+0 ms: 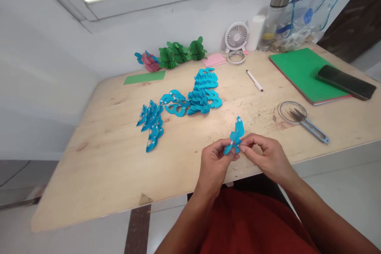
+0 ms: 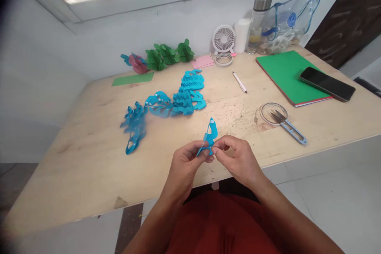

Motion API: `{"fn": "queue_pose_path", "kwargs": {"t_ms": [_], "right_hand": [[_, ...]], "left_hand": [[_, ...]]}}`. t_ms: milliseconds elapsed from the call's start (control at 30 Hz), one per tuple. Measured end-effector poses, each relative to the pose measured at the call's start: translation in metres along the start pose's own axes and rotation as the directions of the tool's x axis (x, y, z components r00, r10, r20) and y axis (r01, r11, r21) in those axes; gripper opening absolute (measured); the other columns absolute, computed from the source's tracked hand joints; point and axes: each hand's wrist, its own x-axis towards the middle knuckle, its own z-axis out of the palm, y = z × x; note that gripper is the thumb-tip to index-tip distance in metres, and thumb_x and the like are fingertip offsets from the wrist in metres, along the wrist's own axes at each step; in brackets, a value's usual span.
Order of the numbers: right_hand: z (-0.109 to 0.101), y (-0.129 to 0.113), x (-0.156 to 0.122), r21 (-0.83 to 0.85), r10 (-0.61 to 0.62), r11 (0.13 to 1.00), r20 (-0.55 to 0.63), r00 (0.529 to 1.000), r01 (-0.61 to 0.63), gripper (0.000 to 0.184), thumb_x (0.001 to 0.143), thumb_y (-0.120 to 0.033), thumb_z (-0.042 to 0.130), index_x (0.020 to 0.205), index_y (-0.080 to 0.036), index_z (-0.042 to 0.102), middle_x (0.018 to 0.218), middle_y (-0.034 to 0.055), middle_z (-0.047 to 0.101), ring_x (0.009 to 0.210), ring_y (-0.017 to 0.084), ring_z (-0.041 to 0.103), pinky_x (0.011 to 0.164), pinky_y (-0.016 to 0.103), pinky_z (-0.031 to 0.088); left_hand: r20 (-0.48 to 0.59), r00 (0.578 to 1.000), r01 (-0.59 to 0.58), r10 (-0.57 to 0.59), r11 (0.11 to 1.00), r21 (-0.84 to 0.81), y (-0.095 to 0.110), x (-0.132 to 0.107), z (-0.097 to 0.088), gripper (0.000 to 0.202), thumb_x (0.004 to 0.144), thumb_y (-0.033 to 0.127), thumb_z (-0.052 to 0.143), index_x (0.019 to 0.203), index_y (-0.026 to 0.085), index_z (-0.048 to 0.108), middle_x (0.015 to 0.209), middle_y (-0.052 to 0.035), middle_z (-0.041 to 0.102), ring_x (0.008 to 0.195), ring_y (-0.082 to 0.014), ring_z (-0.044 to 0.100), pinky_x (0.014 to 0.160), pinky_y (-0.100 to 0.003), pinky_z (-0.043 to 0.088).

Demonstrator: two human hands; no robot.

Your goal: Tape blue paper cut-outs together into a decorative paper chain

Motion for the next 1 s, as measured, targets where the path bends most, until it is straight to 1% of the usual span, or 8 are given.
{"fn": "queue_pose_path", "kwargs": {"t_ms": [100,233,400,533,633,800,1000], "right_hand": [[-0.003,0.000,0.000,-0.064,-0.005,0.998,0.010,1.000,0.005,0.011,0.084,-0.023,0.056,0.075,-0.021,0.062,0.069,-0.0016,0.062,0.066,0.013,0.055,0.064,0.025,0.042],[-0.005,-0.003,0.000,-0.162,-0.043,0.985,0.056,0.998,0.052,0.014,0.087,-0.023,0.052,0.075,-0.020,0.058,0.071,-0.0007,0.061,0.066,0.014,0.053,0.063,0.026,0.041],[-0.005,-0.009,0.001,-0.268,-0.094,0.956,0.096,0.991,0.117,0.015,0.089,-0.022,0.048,0.078,-0.020,0.057,0.074,0.0009,0.061,0.069,0.015,0.054,0.064,0.027,0.040],[-0.003,-0.013,0.001,-0.355,-0.114,0.924,0.102,0.988,0.143,0.016,0.089,-0.023,0.046,0.076,-0.020,0.055,0.071,0.0014,0.061,0.067,0.016,0.054,0.062,0.028,0.040],[-0.002,-0.014,0.002,-0.377,-0.106,0.916,0.097,0.990,0.135,0.016,0.088,-0.023,0.047,0.075,-0.021,0.055,0.070,0.0012,0.061,0.066,0.016,0.054,0.061,0.027,0.039],[0.001,-0.016,0.002,-0.379,-0.091,0.918,0.090,0.992,0.119,0.016,0.087,-0.024,0.047,0.074,-0.021,0.056,0.069,0.0010,0.062,0.064,0.016,0.054,0.060,0.027,0.039],[0.004,-0.016,0.002,-0.411,-0.084,0.904,0.090,0.992,0.114,0.015,0.086,-0.024,0.047,0.075,-0.020,0.056,0.069,0.0016,0.061,0.065,0.016,0.055,0.061,0.027,0.039]], "left_hand": [[0.009,1.000,0.016,-0.016,1.000,0.007,0.002,-0.001,0.001,0.004,0.068,0.019,0.072,0.071,0.016,0.071,0.066,0.0002,0.068,0.058,-0.0101,0.058,0.063,-0.024,0.049],[0.010,1.000,0.016,-0.016,1.000,0.023,0.002,-0.002,0.001,0.006,0.067,0.022,0.073,0.070,0.017,0.070,0.066,0.0012,0.067,0.057,-0.0099,0.057,0.064,-0.024,0.048],[0.013,1.000,-0.011,0.010,0.995,0.097,0.002,-0.002,-0.002,0.010,0.068,0.026,0.072,0.071,0.017,0.070,0.067,0.0007,0.066,0.061,-0.0115,0.057,0.064,-0.025,0.048],[0.004,0.999,-0.050,0.050,0.985,0.164,0.002,-0.002,-0.005,0.006,0.067,0.022,0.070,0.070,0.017,0.071,0.063,0.0013,0.065,0.060,-0.0125,0.056,0.065,-0.026,0.047],[0.007,0.998,-0.067,0.067,0.981,0.180,0.001,-0.001,-0.009,0.005,0.066,0.018,0.068,0.070,0.018,0.071,0.067,0.0005,0.068,0.061,-0.0132,0.056,0.065,-0.026,0.046],[0.013,0.997,-0.080,0.079,0.980,0.185,-0.001,0.000,-0.013,0.011,0.064,0.012,0.065,0.071,0.018,0.072,0.070,0.0000,0.069,0.062,-0.0139,0.057,0.066,-0.027,0.047],[0.036,0.992,-0.129,0.124,0.966,0.224,-0.003,0.000,-0.016,0.008,0.068,0.015,0.065,0.071,0.018,0.072,0.070,0.0000,0.069,0.066,-0.0146,0.059,0.067,-0.026,0.048]]}}
